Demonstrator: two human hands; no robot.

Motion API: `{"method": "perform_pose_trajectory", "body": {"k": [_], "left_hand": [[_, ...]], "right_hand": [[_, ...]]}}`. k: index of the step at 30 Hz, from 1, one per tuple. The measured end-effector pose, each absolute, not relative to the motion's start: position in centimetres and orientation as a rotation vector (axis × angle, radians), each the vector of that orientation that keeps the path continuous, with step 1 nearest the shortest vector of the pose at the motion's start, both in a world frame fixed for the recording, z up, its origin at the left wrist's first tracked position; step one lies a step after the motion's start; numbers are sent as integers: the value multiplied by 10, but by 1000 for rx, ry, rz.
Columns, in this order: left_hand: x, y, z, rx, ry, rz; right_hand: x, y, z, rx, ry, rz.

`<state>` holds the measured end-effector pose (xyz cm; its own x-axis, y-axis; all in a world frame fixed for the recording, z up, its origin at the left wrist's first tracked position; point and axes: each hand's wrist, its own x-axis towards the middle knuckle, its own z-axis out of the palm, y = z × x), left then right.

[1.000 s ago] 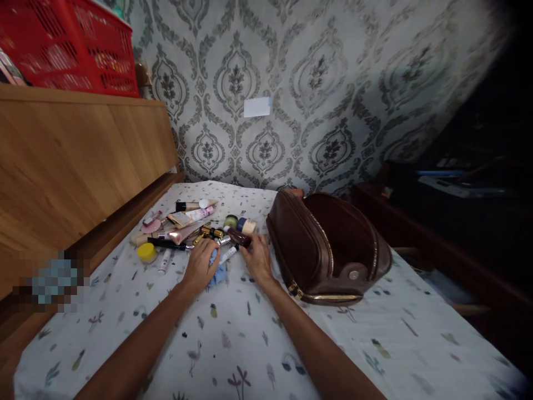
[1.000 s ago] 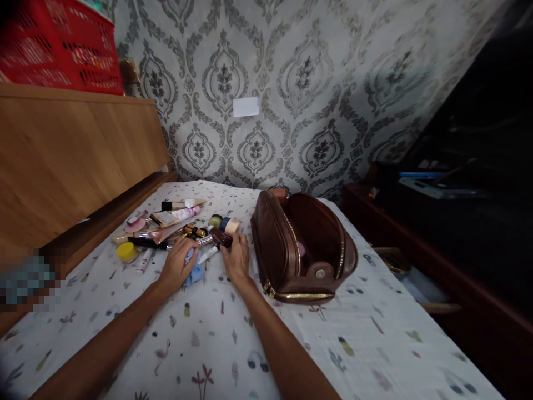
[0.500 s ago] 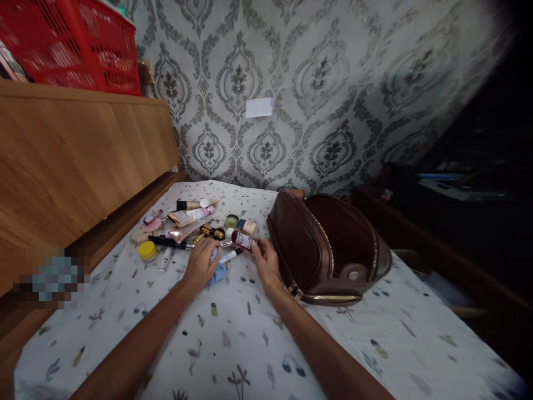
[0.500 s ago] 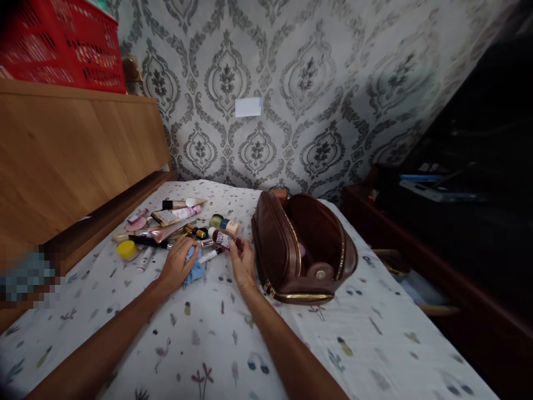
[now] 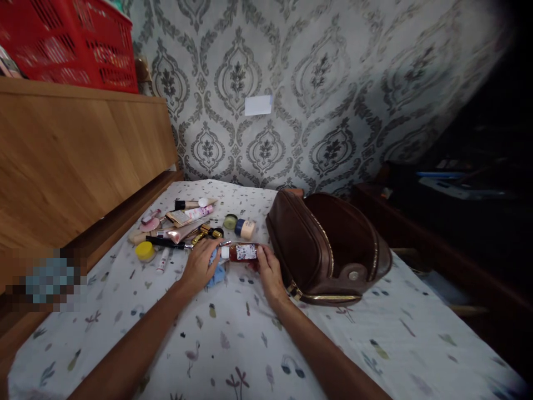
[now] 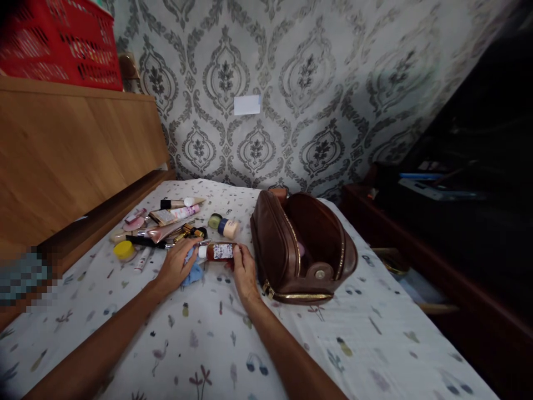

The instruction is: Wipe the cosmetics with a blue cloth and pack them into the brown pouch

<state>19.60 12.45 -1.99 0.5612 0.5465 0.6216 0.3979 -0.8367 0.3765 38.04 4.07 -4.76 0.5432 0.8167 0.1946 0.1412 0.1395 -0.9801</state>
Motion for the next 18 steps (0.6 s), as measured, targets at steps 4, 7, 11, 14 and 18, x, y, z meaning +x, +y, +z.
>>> {"method": "perform_pose_trajectory", "body": {"k": [4, 7, 11, 14, 18], "left_hand": [[195, 124, -21, 2599, 735, 1097], [195, 122, -26, 2586, 722, 1094], [196, 123, -36, 2581, 768, 1067], [196, 125, -40, 2609, 807, 1022], [195, 125, -34, 2596, 780, 1015]], "right_hand": [[379, 40, -46, -1372, -944, 556], [378, 40, -47, -1380, -963, 499], [378, 40, -47, -1391, -977, 439], [378, 40, -49, -1402, -991, 416], [376, 38, -48, -1426, -1010, 367]]}}
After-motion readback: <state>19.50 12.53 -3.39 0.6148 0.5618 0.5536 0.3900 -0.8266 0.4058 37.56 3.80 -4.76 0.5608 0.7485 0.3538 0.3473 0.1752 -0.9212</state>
